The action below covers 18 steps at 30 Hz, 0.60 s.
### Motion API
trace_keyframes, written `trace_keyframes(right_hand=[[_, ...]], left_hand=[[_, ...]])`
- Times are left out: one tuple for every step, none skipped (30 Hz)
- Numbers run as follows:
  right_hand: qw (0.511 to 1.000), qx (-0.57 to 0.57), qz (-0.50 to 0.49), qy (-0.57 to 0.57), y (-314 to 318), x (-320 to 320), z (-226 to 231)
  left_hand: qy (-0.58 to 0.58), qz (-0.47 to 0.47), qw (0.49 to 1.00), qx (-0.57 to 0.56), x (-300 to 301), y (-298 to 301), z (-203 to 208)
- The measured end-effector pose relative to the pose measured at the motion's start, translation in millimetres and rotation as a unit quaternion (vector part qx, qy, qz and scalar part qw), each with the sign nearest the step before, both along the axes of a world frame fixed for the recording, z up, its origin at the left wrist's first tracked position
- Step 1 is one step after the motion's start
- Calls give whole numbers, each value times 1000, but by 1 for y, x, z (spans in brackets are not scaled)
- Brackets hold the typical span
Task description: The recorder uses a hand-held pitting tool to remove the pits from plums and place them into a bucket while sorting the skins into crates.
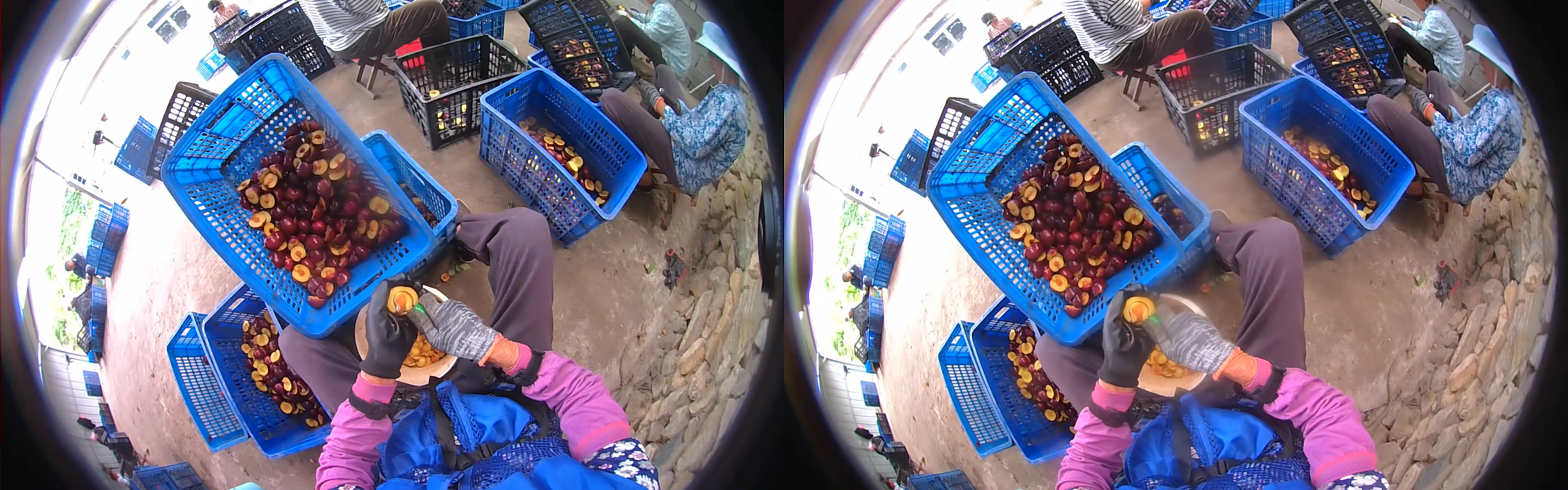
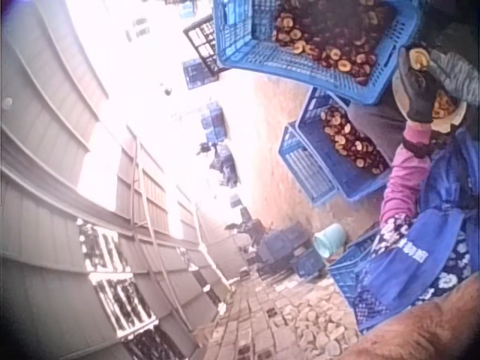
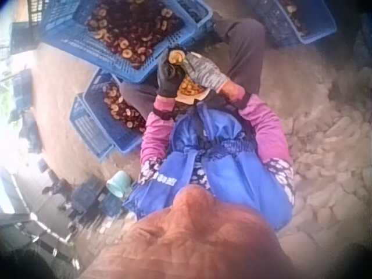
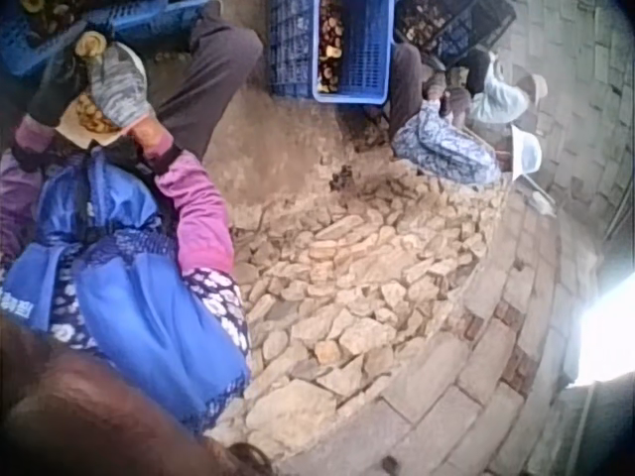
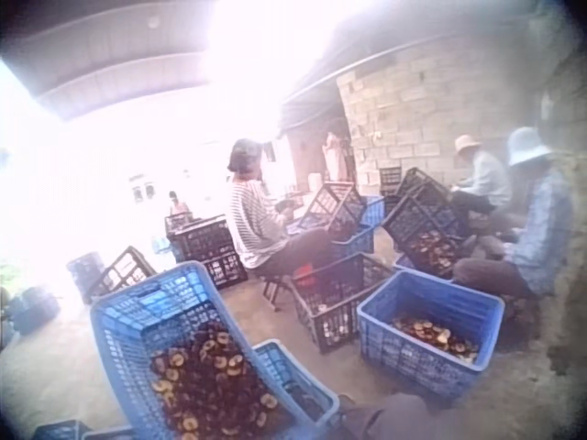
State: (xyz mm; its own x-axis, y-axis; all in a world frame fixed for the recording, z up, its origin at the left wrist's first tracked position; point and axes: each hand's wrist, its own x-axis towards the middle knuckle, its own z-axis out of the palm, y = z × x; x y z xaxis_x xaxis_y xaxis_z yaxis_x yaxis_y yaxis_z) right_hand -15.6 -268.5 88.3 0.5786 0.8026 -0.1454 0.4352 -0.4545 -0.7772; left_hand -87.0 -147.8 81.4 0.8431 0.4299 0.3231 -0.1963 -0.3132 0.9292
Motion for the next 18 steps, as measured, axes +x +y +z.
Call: trace_keyframes(right_hand=[[1000, -18, 4, 0, 0, -2, -4], [999, -37, 10, 1, 0, -5, -11], [999, 14, 25, -28, -1, -8, -25], [996, 64, 39, -57, -2, -10, -46], [988, 115, 55, -84, -1, -12, -51], [989, 95, 70, -90, -4, -15, -55], [984, 111, 74, -120, -5, -17, -58], [977, 127, 80, -149, -7, -19, -60], [970, 142, 83, -180, -9, -21, -63], [971, 160, 64, -168, -9, -25, -72], [970, 179, 46, -157, -6, -28, -78], [967, 193, 40, -161, -6, -29, -84], [964, 206, 35, -165, -7, -30, -89], [958, 217, 45, -183, -6, -25, -84], [951, 227, 55, -202, -4, -20, -78], [933, 269, 42, -237, 1, -14, -71], [912, 307, 27, -272, 5, -7, -62], [888, 344, 12, -305, 7, -4, -58]], left_hand=[[-21, 36, 999, 8, 1, -6, -2], [-40, 74, 996, 15, 0, -13, -7], [-60, 109, 992, 21, 1, -18, -10], [-68, 130, 986, 84, 2, -16, -15], [-20, 136, 990, -11, 2, -12, -21], [29, 141, 984, -105, 1, -8, -27], [76, 145, 966, -199, 1, -5, -29], [90, 173, 948, -252, 8, -12, -14], [105, 158, 953, -238, 10, -11, -12], [120, 142, 957, -224, 11, -9, -11], [133, 128, 960, -209, 12, -7, -9], [89, 119, 968, -200, 15, -9, -8], [45, 110, 974, -190, 19, -14, -7], [0, 102, 978, -179, 22, -16, -5], [18, 117, 971, -209, 24, -15, -5], [36, 133, 961, -239, 26, -14, -6], [56, 145, 950, -271, 29, -15, -5], [48, 138, 961, -233, 31, -15, -2]])
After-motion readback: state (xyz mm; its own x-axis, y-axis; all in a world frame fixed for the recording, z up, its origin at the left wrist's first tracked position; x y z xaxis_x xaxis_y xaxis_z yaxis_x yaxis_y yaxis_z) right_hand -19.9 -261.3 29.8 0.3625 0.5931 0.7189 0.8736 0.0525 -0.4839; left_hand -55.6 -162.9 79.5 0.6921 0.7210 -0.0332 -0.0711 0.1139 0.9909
